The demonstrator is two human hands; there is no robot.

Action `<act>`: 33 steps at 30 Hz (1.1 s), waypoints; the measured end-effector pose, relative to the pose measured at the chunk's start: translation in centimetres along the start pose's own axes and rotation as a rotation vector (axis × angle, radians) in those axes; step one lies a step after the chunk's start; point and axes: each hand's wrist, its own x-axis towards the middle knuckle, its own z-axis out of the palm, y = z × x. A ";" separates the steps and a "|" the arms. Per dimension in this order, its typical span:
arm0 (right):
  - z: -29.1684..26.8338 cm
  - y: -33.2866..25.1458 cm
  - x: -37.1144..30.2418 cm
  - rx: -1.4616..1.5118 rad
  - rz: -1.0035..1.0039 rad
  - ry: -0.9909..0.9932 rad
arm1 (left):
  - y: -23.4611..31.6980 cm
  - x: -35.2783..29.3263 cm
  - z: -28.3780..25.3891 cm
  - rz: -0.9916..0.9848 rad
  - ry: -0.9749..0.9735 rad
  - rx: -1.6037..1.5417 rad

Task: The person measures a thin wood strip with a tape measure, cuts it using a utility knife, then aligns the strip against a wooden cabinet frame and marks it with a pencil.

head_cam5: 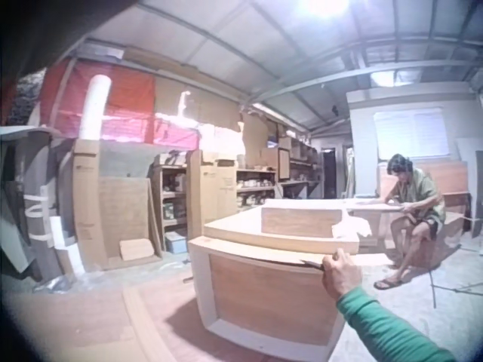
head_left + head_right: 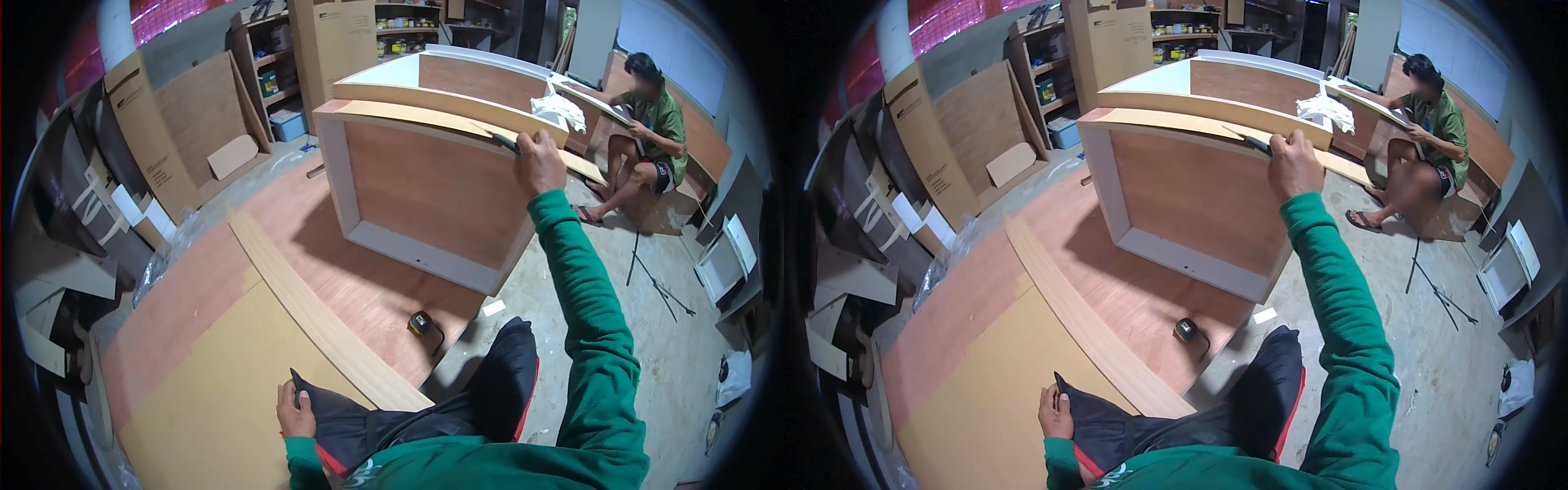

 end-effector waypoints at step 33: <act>-0.1 15.4 -5.2 1.219 1.232 0.015 | 52.8 27.7 22.3 0.211 0.077 -0.365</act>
